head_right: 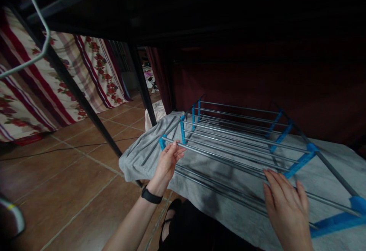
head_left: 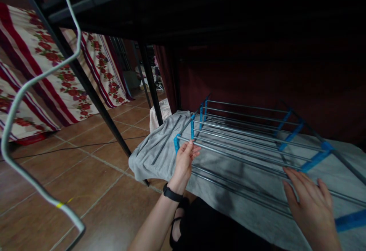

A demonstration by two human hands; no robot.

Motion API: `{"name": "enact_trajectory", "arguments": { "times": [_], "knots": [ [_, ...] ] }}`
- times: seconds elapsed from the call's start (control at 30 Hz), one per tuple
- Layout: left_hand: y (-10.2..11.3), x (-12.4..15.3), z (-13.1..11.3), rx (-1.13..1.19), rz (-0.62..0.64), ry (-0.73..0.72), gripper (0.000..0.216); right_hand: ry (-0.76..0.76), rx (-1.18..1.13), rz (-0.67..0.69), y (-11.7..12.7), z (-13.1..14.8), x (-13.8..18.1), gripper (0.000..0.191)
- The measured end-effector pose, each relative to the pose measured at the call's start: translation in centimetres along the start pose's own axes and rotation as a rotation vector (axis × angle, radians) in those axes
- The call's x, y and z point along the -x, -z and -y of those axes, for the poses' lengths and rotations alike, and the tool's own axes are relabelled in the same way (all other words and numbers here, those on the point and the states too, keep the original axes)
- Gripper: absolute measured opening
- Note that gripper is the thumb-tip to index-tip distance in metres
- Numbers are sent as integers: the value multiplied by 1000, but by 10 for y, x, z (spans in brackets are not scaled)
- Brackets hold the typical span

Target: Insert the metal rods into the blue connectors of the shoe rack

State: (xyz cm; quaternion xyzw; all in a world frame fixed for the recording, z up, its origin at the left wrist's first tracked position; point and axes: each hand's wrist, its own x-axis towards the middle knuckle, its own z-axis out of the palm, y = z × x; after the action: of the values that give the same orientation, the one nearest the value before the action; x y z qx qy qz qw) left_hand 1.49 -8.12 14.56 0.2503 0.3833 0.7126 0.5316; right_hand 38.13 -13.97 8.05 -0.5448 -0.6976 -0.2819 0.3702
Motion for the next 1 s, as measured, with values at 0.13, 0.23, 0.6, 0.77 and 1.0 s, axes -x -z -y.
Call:
{"name": "enact_trajectory", "arguments": {
  "times": [0.13, 0.23, 0.6, 0.77, 1.0],
  "knots": [
    [13, 10, 3, -139, 14, -37, 31, 4, 3, -26, 0, 5, -4, 50],
    [30, 18, 0, -378, 26, -242, 15, -3, -15, -23, 1, 8, -7, 50],
    [67, -17, -47, -1315, 77, -934, 44, 106, -191, 26, 2, 65, -45, 51],
    [66, -30, -38, -1198, 77, -834, 46, 167, -260, 102, -5, 121, -77, 47],
    [69, -36, -38, -1118, 165, -686, 50, 211, -266, 261, -25, 166, -105, 42]
  ]
}}
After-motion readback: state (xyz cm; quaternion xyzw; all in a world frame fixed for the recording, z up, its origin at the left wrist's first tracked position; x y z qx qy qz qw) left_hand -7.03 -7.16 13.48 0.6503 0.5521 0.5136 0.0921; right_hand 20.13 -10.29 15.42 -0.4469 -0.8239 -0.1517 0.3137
